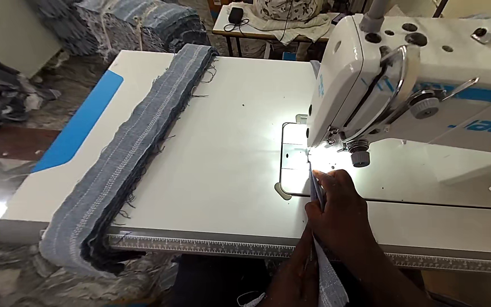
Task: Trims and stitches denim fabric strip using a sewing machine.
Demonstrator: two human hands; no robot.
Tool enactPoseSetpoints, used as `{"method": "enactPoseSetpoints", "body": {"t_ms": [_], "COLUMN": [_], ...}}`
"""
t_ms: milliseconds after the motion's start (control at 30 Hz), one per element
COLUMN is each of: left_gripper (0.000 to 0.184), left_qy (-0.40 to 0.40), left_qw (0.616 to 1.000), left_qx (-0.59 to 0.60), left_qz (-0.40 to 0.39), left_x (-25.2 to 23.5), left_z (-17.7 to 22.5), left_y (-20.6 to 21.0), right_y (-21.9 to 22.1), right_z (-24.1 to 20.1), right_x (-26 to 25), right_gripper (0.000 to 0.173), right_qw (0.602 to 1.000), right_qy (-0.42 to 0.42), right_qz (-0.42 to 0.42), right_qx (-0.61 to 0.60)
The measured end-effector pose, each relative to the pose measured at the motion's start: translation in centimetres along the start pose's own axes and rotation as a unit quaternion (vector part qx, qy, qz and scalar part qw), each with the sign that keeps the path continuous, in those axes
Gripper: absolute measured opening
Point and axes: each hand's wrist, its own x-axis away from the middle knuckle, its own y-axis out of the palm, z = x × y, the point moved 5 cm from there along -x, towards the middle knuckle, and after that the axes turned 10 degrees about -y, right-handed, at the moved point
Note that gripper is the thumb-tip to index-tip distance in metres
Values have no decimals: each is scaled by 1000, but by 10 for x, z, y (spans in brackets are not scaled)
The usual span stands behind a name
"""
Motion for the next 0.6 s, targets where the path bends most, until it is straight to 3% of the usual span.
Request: {"method": "enactPoseSetpoints", "body": {"t_ms": [100, 200, 300, 433, 500, 600], "left_gripper": [64, 72, 63, 38, 26, 14], "left_qy": [-77, -124, -61, 31, 44, 83], "left_qw": [997, 990, 990, 872, 817, 780], "left_qx": [23, 52, -126, -483, -571, -615], "left_qz": [5, -37, 3, 70, 67, 79], "left_x": [3, 5, 3, -14, -26, -46], "left_z": [0, 0, 6, 39, 50, 58], "left_y": [0, 2, -4, -15, -16, -19], "right_y": [1, 0, 1, -2, -2, 0], "right_z": [1, -1, 0, 4, 8, 15], "right_x": [-1, 0, 0, -1, -5, -21], "right_gripper": [54, 55, 55, 52, 50, 48], "right_qw": [1000, 1000, 1000, 1000, 999, 998], "right_qy": [4, 5, 3, -1, 3, 11], "right_qz": [-1, -1, 3, -16, -41, -50], "right_qx": [2, -4, -5, -19, -30, -36]}}
